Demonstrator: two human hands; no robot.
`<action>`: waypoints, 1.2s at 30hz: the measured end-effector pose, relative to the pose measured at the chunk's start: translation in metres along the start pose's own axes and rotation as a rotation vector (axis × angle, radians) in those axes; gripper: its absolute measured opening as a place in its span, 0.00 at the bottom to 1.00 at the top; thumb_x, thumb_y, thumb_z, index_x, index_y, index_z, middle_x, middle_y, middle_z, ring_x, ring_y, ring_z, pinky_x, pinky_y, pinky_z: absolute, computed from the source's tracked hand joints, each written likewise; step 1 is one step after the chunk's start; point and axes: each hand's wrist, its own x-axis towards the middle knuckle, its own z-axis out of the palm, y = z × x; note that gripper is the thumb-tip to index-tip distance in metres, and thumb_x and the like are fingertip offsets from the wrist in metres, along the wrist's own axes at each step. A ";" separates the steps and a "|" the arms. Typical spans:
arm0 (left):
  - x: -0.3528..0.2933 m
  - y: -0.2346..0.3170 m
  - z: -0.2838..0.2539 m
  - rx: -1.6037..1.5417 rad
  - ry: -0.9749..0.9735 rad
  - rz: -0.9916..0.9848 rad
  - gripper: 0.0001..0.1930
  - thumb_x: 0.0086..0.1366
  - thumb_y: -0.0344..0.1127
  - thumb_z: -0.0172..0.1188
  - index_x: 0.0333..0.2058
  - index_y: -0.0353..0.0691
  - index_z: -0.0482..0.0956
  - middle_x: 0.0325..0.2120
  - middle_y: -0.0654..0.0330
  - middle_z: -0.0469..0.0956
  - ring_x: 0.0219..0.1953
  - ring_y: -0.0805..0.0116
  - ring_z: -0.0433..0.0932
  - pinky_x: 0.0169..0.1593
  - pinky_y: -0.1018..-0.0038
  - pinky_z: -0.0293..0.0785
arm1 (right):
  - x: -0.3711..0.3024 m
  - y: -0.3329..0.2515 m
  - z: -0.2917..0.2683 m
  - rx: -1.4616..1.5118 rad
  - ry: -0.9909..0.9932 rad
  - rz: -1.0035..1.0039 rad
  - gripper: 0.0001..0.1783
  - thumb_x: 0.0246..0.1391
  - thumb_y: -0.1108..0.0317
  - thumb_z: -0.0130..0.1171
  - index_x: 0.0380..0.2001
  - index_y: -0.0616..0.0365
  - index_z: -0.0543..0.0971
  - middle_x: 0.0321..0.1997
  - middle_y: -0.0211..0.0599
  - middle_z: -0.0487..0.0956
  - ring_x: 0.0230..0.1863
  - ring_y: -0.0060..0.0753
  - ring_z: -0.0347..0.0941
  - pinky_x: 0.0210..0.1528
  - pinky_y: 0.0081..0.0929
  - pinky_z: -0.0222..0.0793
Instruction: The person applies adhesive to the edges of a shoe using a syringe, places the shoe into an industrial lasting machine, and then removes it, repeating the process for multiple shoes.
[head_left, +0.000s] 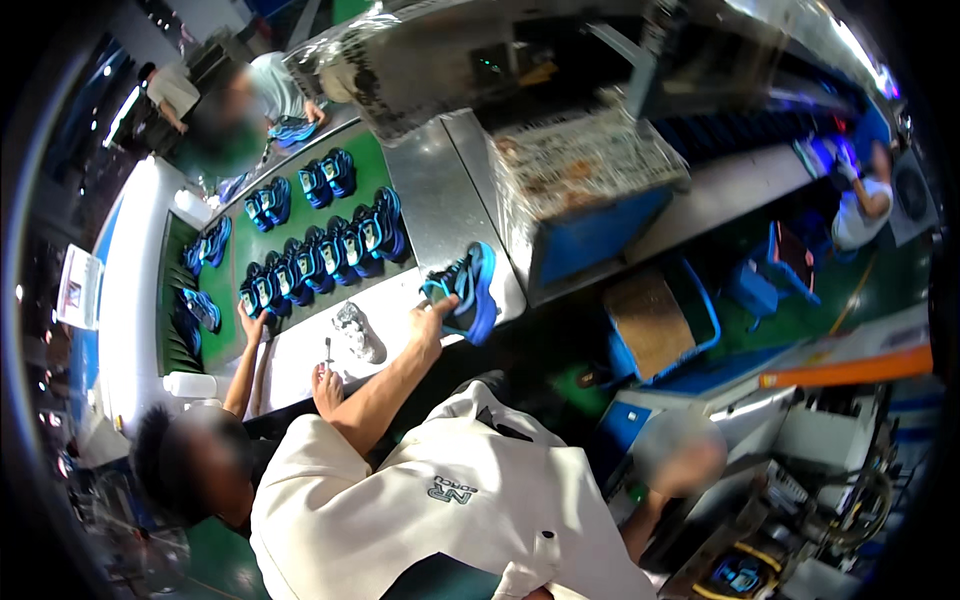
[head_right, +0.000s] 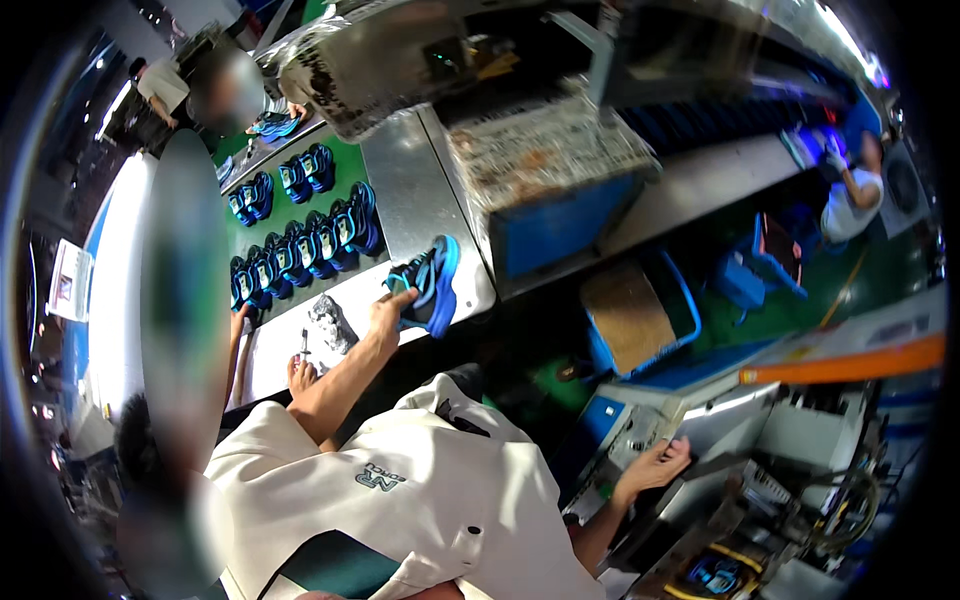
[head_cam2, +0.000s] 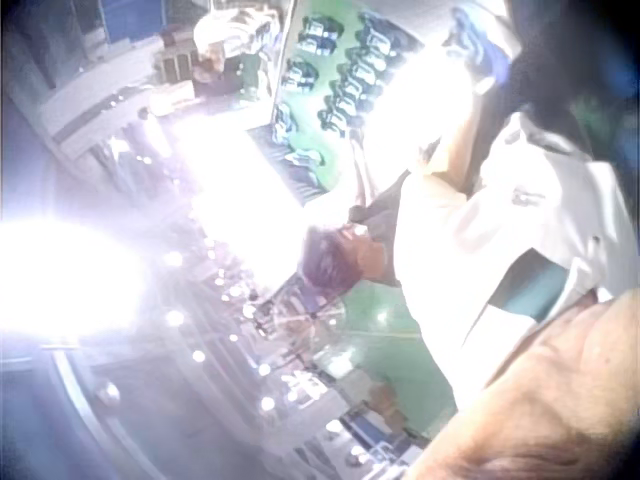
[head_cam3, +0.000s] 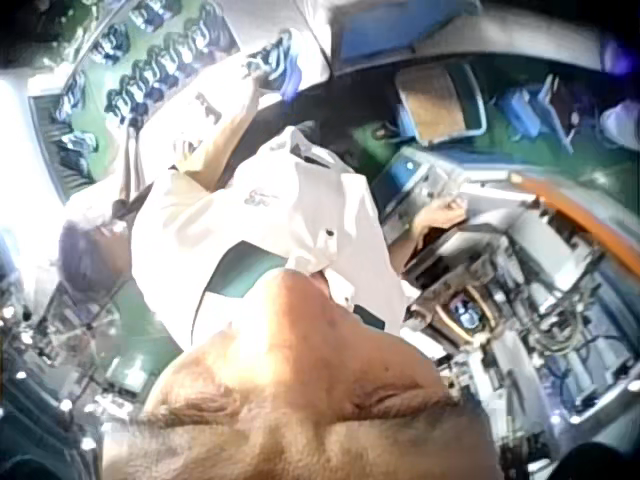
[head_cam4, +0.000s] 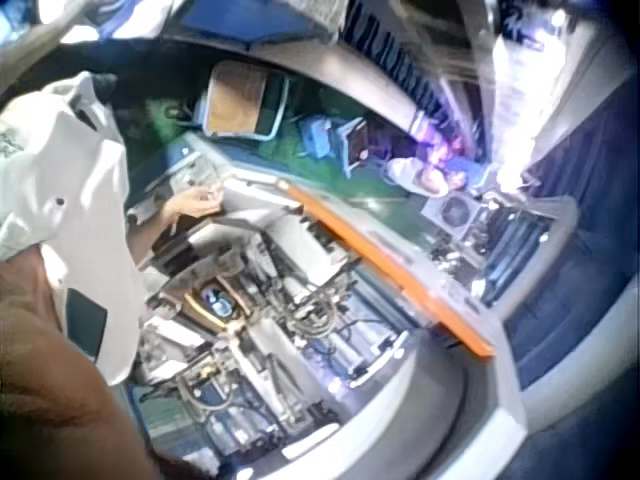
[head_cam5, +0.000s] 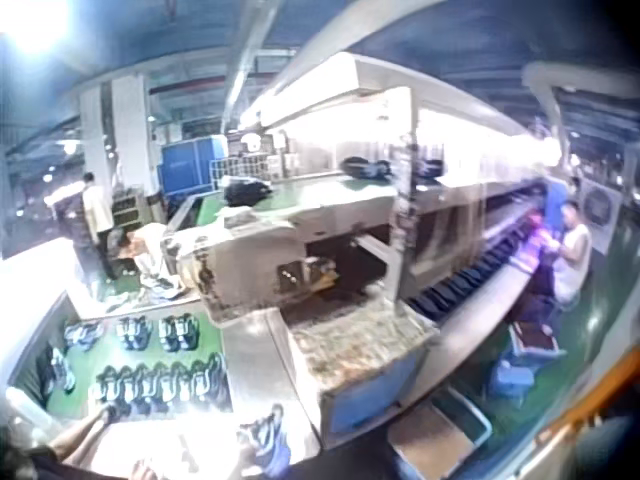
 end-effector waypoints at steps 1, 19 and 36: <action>0.023 0.019 0.011 -0.010 0.116 0.002 0.24 0.51 0.31 0.70 0.45 0.25 0.74 0.38 0.51 0.79 0.37 0.60 0.80 0.42 0.63 0.79 | 0.026 -0.012 0.009 0.082 0.018 -0.072 0.14 0.54 0.73 0.57 0.45 0.61 0.76 0.35 0.39 0.74 0.32 0.34 0.71 0.34 0.28 0.67; 0.362 -0.030 0.042 0.884 0.372 0.083 0.44 0.51 0.40 0.68 0.63 0.37 0.54 0.57 0.46 0.66 0.48 0.45 0.75 0.48 0.56 0.71 | 0.224 -0.840 0.302 0.121 0.091 -2.083 0.39 0.34 0.80 0.63 0.56 0.44 0.72 0.65 0.38 0.66 0.64 0.44 0.64 0.65 0.38 0.62; 0.100 0.116 0.052 -0.185 -0.949 -0.051 0.25 0.62 0.39 0.64 0.52 0.27 0.70 0.43 0.45 0.79 0.46 0.52 0.79 0.53 0.60 0.75 | 0.304 -0.713 0.104 0.947 -0.125 -0.854 0.17 0.42 0.65 0.70 0.32 0.67 0.81 0.27 0.34 0.82 0.28 0.19 0.76 0.32 0.21 0.73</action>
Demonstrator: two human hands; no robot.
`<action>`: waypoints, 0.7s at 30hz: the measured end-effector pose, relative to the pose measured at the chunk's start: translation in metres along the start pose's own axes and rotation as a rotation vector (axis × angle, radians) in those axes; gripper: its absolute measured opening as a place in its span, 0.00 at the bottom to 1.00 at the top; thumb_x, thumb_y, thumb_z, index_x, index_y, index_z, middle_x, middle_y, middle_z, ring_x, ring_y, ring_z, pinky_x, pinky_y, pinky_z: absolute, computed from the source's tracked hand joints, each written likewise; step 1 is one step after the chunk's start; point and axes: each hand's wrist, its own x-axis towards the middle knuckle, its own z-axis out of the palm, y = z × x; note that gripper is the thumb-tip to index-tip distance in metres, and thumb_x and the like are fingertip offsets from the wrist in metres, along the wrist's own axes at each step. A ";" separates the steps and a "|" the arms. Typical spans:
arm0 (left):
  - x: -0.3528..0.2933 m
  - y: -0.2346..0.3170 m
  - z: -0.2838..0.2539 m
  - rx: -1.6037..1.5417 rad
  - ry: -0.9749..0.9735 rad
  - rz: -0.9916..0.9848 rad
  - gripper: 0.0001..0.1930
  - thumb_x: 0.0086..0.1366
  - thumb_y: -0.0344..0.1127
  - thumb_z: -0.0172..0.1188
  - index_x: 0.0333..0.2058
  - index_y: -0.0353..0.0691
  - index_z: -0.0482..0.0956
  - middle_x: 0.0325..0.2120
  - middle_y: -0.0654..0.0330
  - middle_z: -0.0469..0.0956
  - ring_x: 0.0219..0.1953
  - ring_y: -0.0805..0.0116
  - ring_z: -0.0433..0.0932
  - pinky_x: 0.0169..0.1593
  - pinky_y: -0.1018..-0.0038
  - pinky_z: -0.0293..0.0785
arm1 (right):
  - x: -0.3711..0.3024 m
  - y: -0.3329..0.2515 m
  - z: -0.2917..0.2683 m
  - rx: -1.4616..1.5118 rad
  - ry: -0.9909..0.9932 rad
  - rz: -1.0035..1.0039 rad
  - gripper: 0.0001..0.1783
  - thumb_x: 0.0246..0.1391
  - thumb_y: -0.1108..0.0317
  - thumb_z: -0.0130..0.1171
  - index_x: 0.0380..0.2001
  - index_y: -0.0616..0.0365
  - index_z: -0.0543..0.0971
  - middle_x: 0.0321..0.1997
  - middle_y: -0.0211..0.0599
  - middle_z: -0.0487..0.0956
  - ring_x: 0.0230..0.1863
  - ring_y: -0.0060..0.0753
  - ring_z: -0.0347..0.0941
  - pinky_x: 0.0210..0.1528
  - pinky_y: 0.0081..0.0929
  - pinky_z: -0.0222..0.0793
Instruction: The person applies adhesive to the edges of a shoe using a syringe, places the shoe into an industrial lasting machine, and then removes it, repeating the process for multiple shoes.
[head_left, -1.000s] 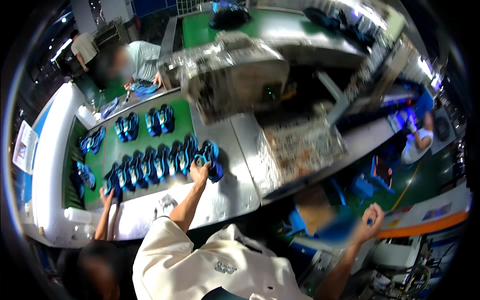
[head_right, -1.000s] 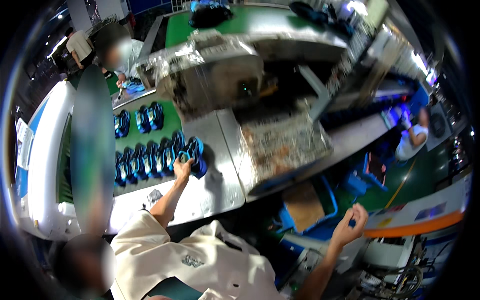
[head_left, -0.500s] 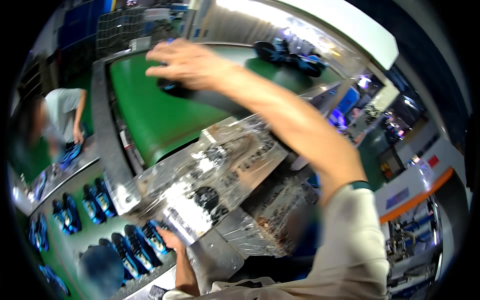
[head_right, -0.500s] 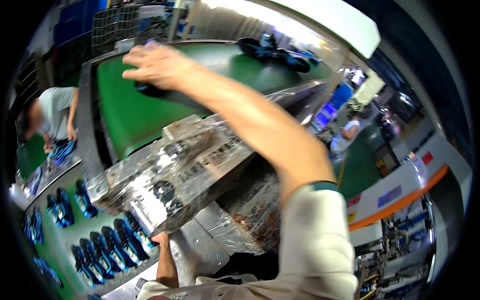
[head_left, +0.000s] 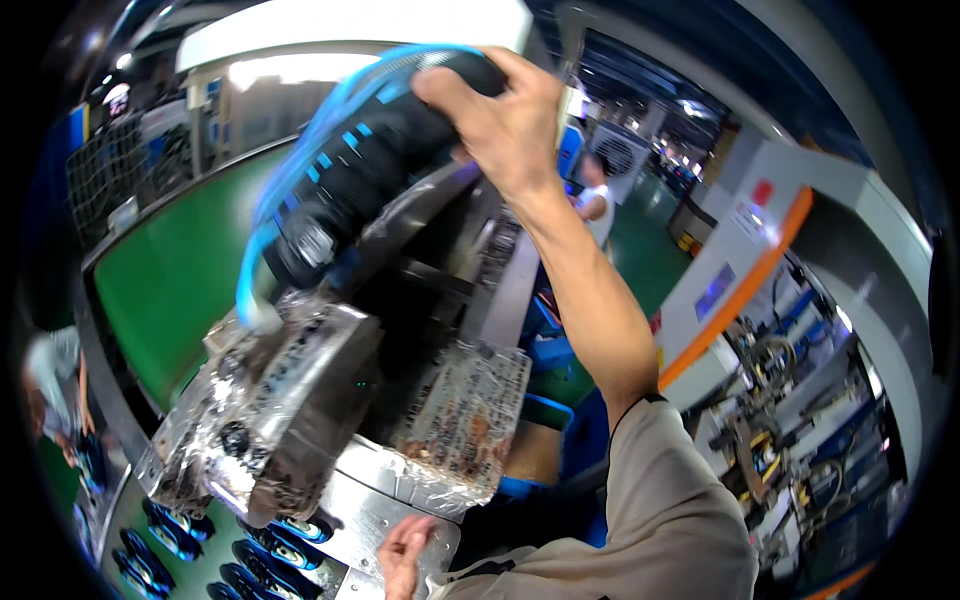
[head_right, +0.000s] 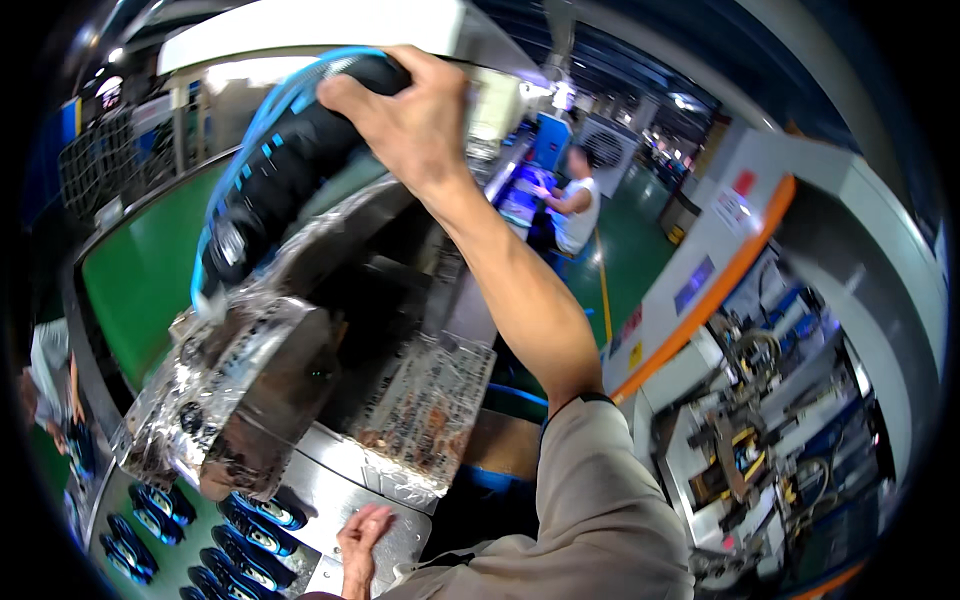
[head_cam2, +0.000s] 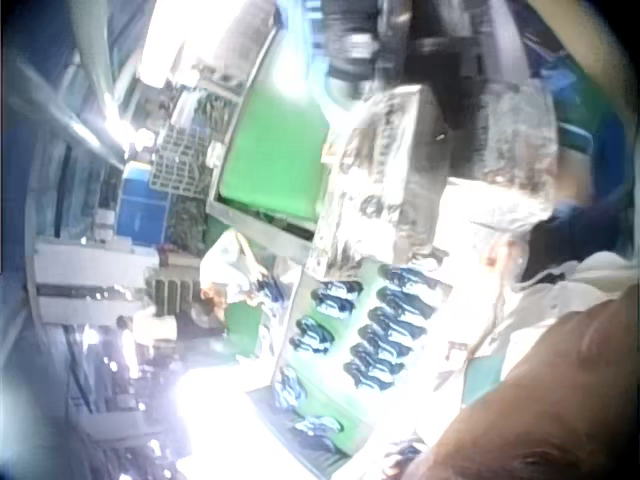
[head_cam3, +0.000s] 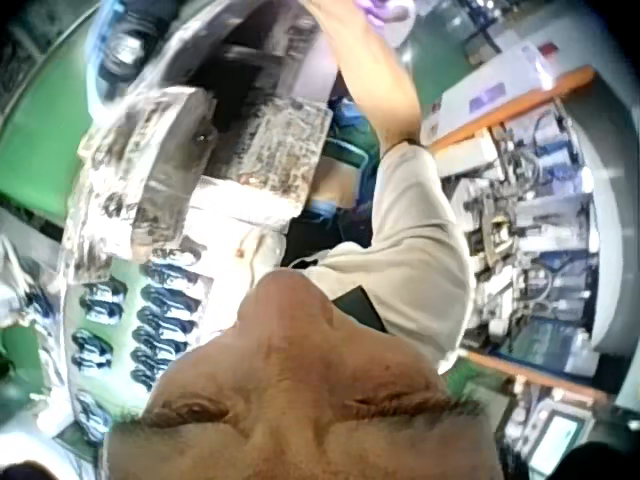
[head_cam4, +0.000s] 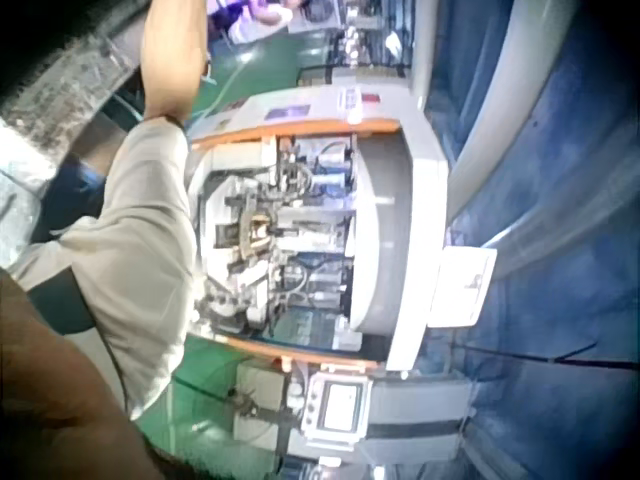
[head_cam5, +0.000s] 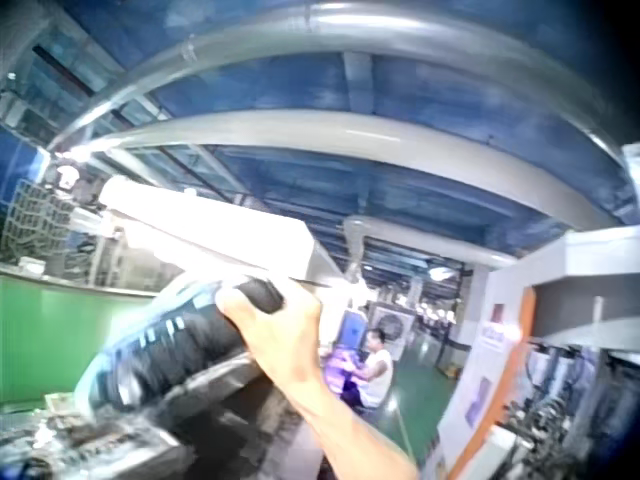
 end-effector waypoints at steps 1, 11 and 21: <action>-0.003 0.023 0.033 -0.107 -0.237 -0.062 0.31 0.61 0.48 0.63 0.54 0.27 0.69 0.46 0.40 0.76 0.48 0.43 0.77 0.54 0.53 0.74 | -0.016 -0.011 -0.031 -0.011 0.018 0.056 0.16 0.43 0.66 0.69 0.32 0.67 0.81 0.27 0.33 0.82 0.29 0.18 0.76 0.33 0.20 0.73; 0.011 -0.017 0.236 -0.370 -0.930 -0.489 0.27 0.61 0.35 0.62 0.56 0.32 0.66 0.49 0.52 0.76 0.48 0.61 0.78 0.54 0.63 0.74 | -0.319 -0.066 -0.252 -0.018 0.139 0.944 0.17 0.53 0.68 0.63 0.44 0.66 0.78 0.39 0.38 0.81 0.41 0.23 0.76 0.42 0.21 0.72; -0.109 -0.177 0.364 0.277 -0.920 -0.292 0.28 0.56 0.24 0.67 0.55 0.36 0.69 0.45 0.61 0.77 0.46 0.70 0.75 0.53 0.71 0.71 | -0.551 -0.253 -0.335 -0.675 0.829 1.025 0.39 0.31 0.70 0.71 0.53 0.56 0.70 0.49 0.37 0.77 0.50 0.29 0.72 0.54 0.26 0.66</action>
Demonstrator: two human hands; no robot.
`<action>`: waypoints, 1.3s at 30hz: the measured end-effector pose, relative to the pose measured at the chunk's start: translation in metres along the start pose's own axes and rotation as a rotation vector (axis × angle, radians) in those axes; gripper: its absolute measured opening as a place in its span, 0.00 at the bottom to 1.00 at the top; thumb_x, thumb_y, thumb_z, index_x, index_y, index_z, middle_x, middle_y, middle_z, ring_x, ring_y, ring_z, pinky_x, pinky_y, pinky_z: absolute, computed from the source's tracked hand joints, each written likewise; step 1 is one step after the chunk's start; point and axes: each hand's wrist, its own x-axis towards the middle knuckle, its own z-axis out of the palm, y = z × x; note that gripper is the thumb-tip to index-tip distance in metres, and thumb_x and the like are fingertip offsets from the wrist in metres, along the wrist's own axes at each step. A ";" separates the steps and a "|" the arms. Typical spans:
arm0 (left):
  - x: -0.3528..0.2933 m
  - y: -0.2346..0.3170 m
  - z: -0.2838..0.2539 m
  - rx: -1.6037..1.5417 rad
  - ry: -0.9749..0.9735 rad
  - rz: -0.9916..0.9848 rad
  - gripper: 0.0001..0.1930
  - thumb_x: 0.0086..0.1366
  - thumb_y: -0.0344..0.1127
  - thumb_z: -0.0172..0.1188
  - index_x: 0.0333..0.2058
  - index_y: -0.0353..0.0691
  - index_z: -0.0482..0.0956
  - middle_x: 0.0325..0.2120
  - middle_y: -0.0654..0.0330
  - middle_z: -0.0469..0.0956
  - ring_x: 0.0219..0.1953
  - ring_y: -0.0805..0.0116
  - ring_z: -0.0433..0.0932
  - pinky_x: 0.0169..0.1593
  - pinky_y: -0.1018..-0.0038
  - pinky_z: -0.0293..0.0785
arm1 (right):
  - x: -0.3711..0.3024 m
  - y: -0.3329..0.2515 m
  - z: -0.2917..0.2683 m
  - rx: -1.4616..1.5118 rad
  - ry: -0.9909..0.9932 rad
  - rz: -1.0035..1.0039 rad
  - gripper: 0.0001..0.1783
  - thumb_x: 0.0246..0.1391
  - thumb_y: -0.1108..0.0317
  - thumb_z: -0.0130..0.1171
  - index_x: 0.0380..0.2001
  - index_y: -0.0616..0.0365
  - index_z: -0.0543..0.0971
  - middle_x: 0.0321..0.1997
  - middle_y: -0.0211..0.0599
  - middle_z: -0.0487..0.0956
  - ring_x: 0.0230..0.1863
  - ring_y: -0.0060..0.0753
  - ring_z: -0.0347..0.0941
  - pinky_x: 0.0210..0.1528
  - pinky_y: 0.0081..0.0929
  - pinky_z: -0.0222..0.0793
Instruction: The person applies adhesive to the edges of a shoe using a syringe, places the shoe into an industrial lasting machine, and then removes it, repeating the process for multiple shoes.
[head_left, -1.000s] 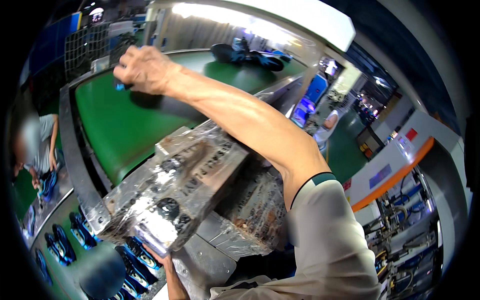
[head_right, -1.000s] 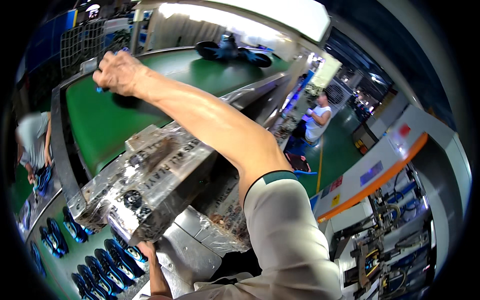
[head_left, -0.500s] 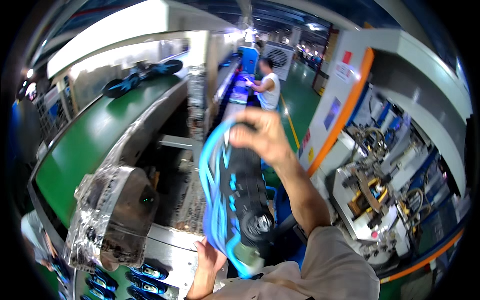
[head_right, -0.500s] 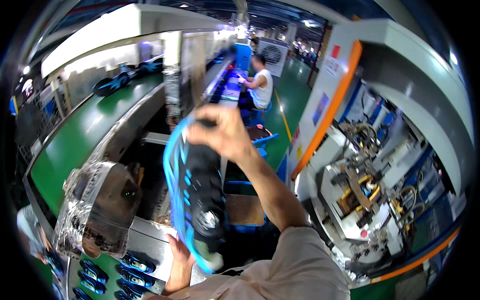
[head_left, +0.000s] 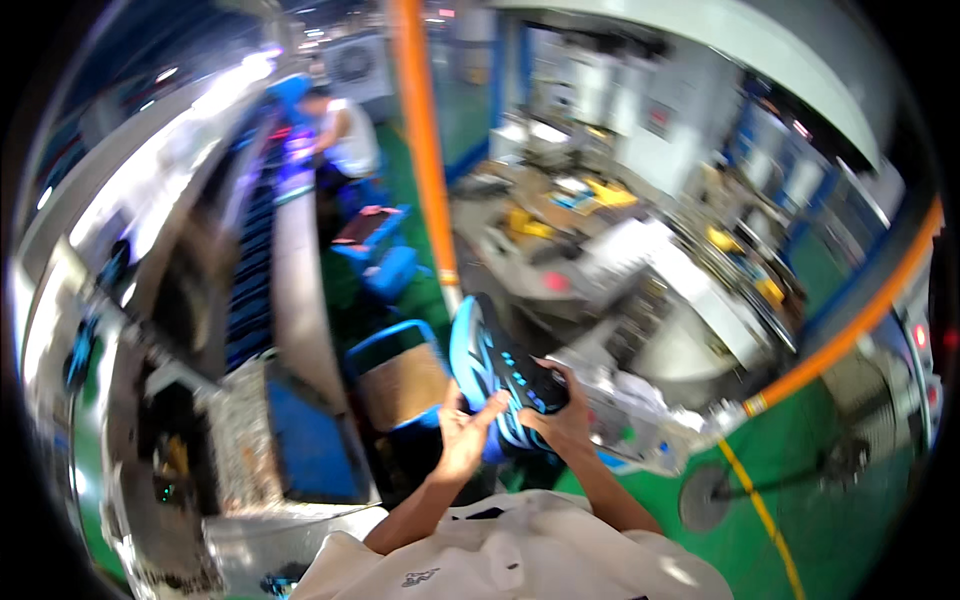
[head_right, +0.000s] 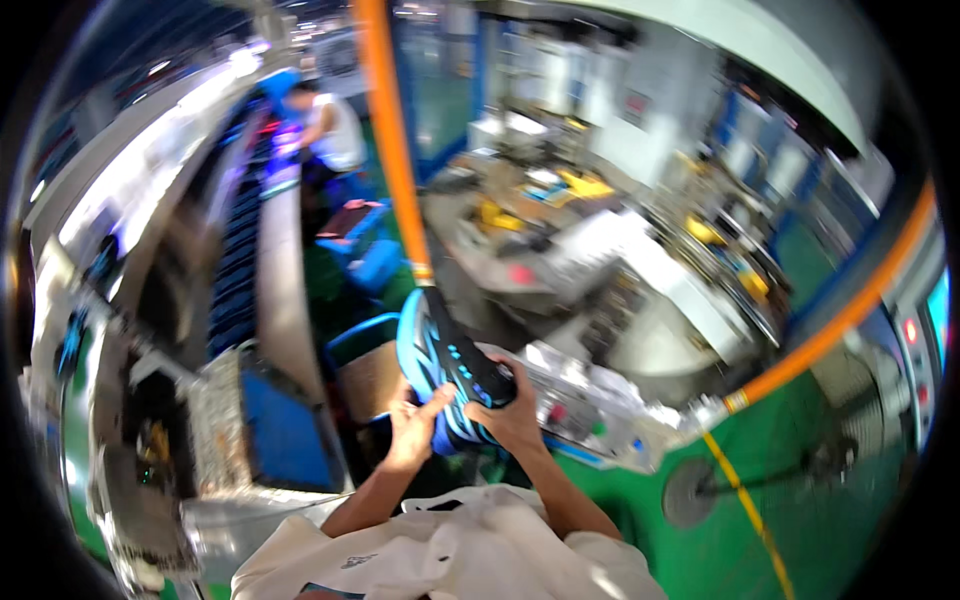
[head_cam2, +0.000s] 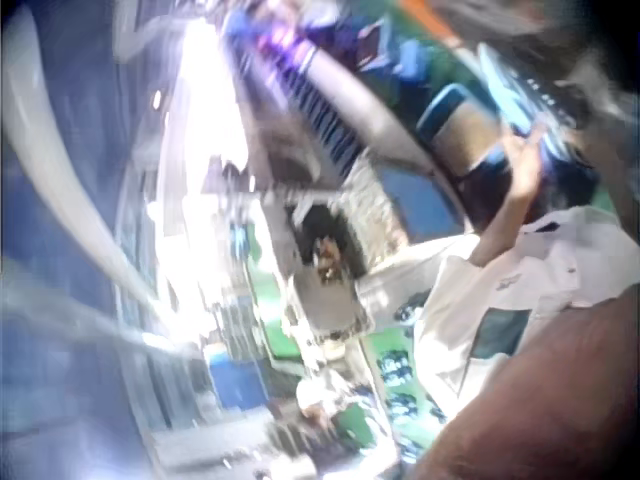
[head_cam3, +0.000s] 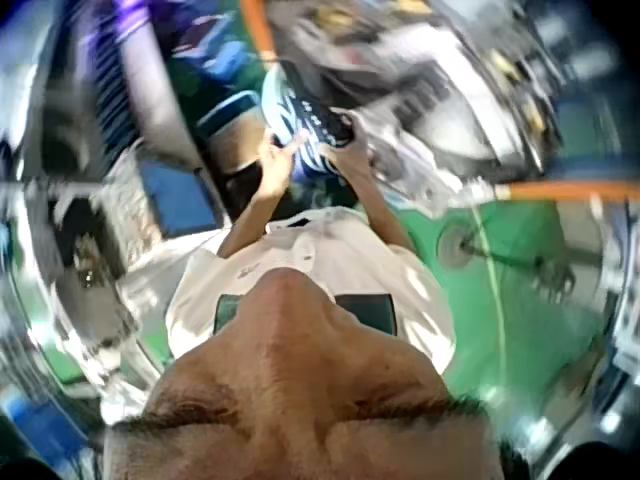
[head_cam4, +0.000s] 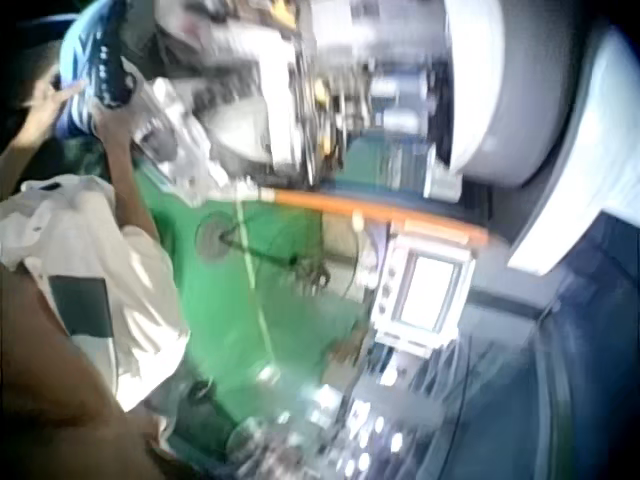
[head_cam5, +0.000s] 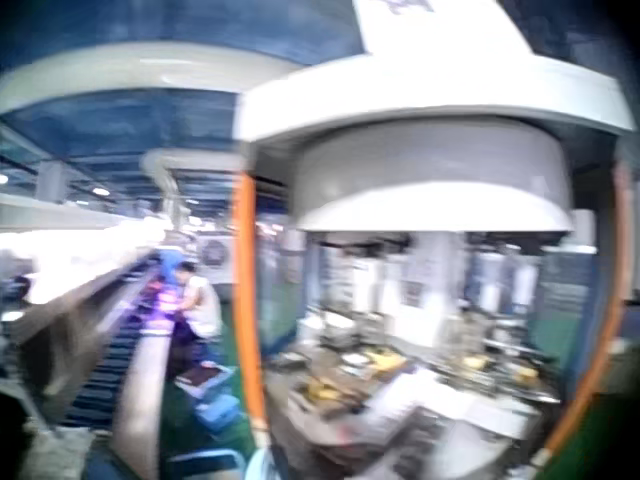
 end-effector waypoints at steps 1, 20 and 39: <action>0.007 -0.011 0.019 0.035 -0.059 0.007 0.28 0.56 0.24 0.67 0.55 0.36 0.69 0.45 0.61 0.77 0.45 0.71 0.75 0.52 0.71 0.71 | 0.000 0.018 -0.022 0.065 0.073 0.089 0.38 0.30 0.68 0.73 0.51 0.56 0.71 0.47 0.35 0.77 0.49 0.28 0.72 0.54 0.26 0.65; 0.210 -0.333 0.425 0.803 -0.415 -0.142 0.44 0.56 0.56 0.64 0.60 0.26 0.61 0.57 0.43 0.68 0.55 0.53 0.73 0.58 0.67 0.68 | -0.076 0.065 -0.377 0.058 1.088 0.061 0.44 0.32 0.62 0.74 0.56 0.65 0.69 0.52 0.40 0.73 0.53 0.34 0.70 0.59 0.31 0.62; 0.245 -0.127 0.184 0.113 -0.289 -0.736 0.21 0.58 0.34 0.62 0.50 0.35 0.74 0.39 0.59 0.78 0.42 0.67 0.78 0.43 0.71 0.76 | 0.314 0.097 -0.381 -0.910 0.312 0.631 0.31 0.35 0.59 0.71 0.42 0.70 0.78 0.43 0.54 0.80 0.45 0.41 0.78 0.48 0.31 0.72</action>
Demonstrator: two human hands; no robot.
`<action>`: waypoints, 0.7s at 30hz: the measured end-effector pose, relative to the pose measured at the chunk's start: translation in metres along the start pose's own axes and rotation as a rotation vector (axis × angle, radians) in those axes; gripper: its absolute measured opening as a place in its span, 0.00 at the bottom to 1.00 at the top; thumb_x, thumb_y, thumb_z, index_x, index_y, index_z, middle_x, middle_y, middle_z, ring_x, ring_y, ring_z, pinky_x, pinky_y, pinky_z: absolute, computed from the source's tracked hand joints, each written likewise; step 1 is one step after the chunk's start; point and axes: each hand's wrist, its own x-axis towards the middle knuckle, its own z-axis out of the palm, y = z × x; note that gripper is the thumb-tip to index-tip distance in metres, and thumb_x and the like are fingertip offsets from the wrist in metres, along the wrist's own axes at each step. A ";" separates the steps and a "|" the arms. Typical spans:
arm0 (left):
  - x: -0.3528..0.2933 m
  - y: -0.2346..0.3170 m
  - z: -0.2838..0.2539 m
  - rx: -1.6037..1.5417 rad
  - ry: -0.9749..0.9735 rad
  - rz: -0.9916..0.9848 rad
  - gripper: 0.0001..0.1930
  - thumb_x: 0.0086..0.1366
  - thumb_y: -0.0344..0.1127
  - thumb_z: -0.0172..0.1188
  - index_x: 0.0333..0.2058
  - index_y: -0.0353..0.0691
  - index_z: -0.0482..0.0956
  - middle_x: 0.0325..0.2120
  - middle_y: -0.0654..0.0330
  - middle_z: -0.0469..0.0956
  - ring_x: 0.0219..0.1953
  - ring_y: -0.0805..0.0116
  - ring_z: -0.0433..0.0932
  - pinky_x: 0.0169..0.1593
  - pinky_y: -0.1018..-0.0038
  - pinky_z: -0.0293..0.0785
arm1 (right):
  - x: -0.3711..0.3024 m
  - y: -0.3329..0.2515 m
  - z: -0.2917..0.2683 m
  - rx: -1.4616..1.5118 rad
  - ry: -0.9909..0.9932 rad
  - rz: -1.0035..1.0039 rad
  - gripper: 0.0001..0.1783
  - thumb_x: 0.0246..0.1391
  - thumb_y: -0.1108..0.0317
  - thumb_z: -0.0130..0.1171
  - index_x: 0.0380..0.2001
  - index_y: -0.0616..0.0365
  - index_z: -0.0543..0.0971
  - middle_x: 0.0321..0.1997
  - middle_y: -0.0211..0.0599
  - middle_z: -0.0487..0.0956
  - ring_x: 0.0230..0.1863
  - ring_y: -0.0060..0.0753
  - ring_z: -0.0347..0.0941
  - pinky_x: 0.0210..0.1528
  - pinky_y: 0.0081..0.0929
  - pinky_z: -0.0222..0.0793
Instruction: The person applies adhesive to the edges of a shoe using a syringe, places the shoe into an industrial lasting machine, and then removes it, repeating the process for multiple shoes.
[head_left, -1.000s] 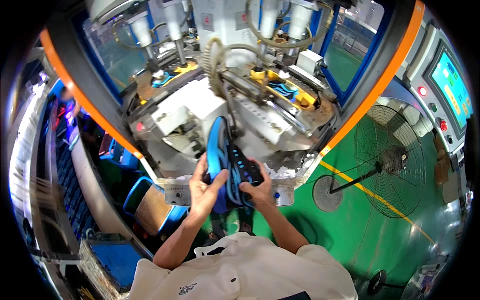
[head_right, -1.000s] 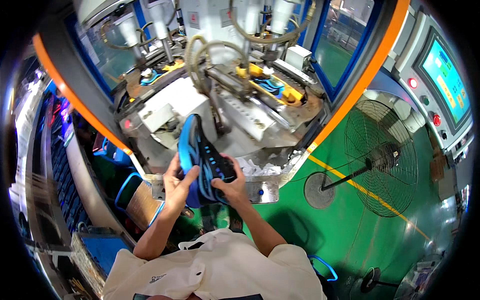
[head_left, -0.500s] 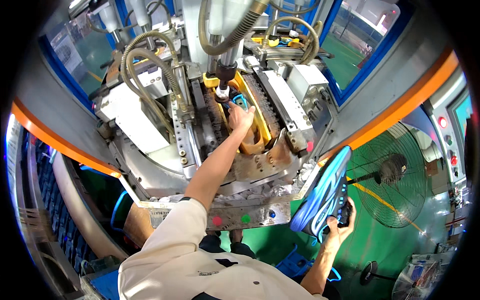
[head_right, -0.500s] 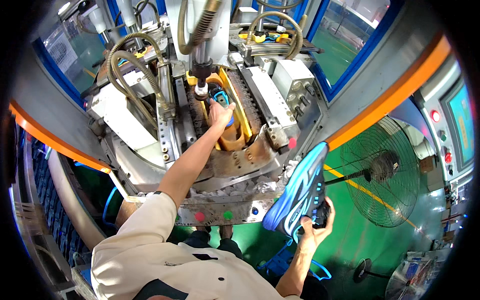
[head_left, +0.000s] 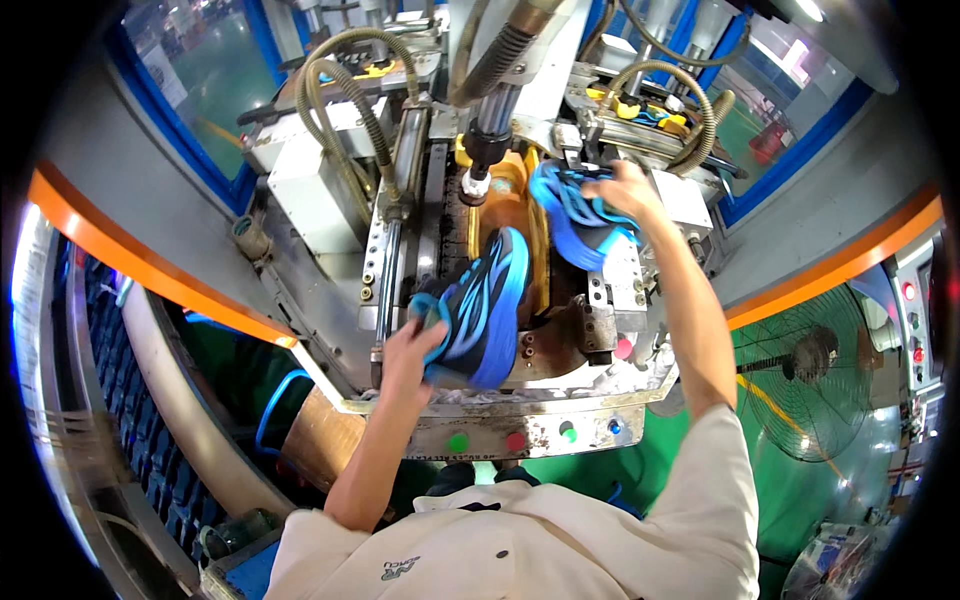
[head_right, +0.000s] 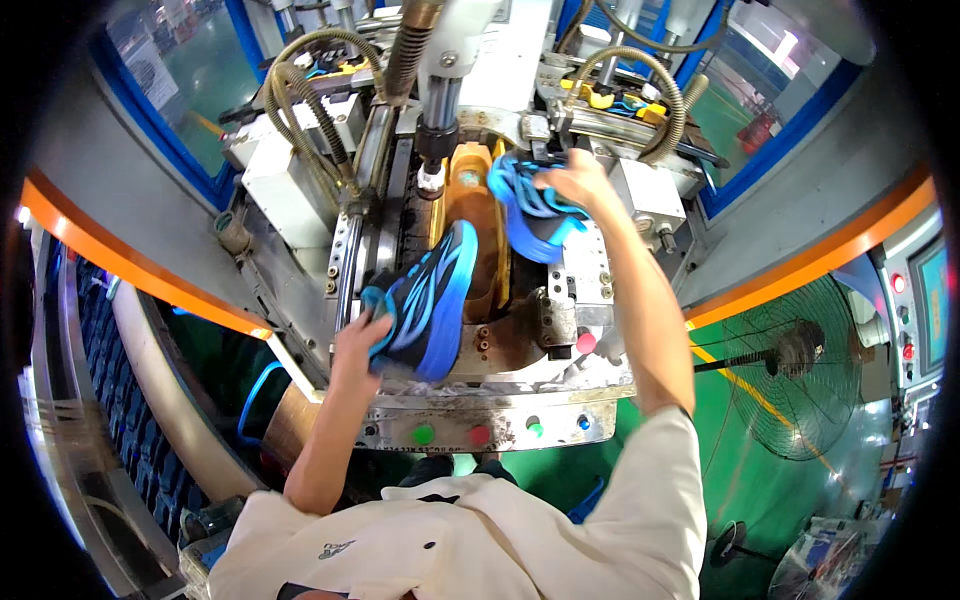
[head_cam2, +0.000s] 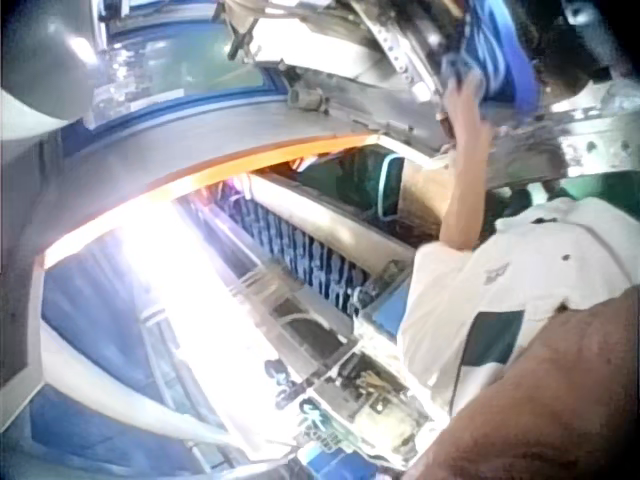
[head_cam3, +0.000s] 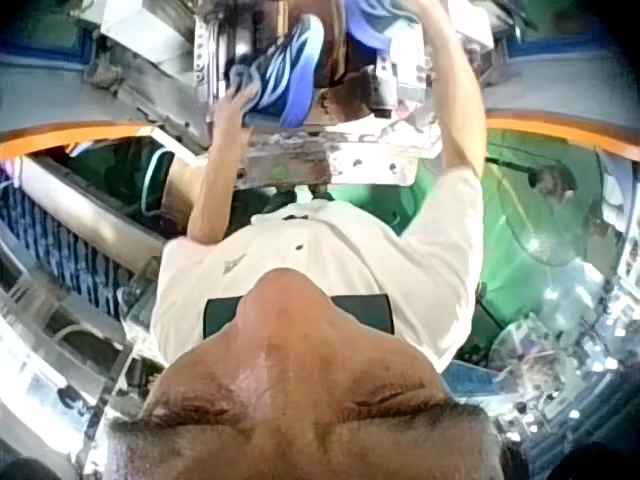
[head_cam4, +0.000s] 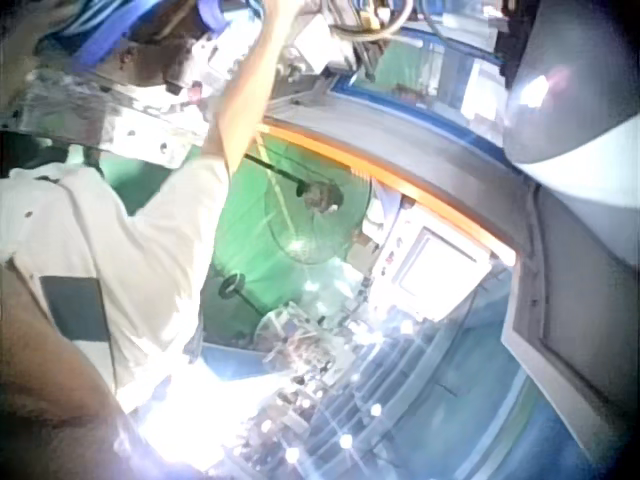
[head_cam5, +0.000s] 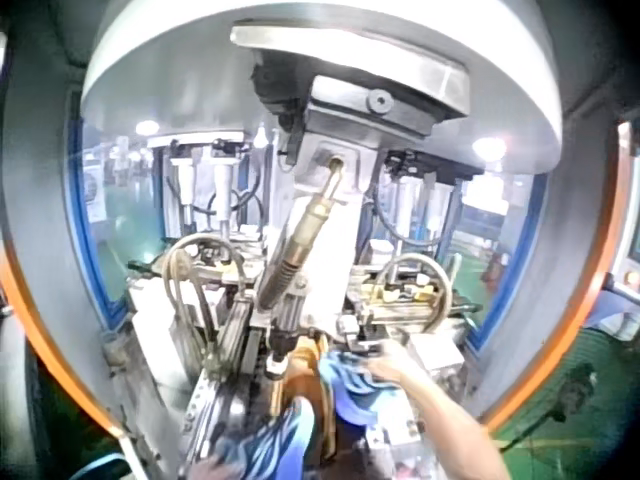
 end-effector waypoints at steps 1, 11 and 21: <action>-0.023 -0.013 -0.034 0.110 0.106 0.089 0.25 0.57 0.35 0.62 0.53 0.32 0.72 0.43 0.58 0.75 0.45 0.66 0.76 0.46 0.70 0.75 | 0.032 -0.010 0.032 -0.042 -0.105 0.021 0.37 0.35 0.57 0.71 0.48 0.69 0.75 0.46 0.54 0.79 0.48 0.43 0.77 0.52 0.32 0.71; -0.261 -0.030 -0.134 -0.131 0.664 0.518 0.27 0.52 0.35 0.65 0.49 0.26 0.71 0.39 0.54 0.79 0.41 0.64 0.79 0.50 0.69 0.74 | 0.042 -0.055 0.232 -0.161 0.109 -0.080 0.35 0.41 0.58 0.70 0.46 0.64 0.63 0.41 0.58 0.77 0.42 0.58 0.77 0.46 0.43 0.75; -0.315 -0.112 -0.108 -0.485 1.232 0.318 0.27 0.55 0.34 0.63 0.54 0.30 0.70 0.40 0.56 0.79 0.39 0.67 0.78 0.43 0.73 0.75 | -0.235 -0.061 0.258 0.575 -0.148 -0.976 0.13 0.51 0.77 0.55 0.42 0.62 0.78 0.49 0.46 0.78 0.49 0.50 0.74 0.49 0.38 0.71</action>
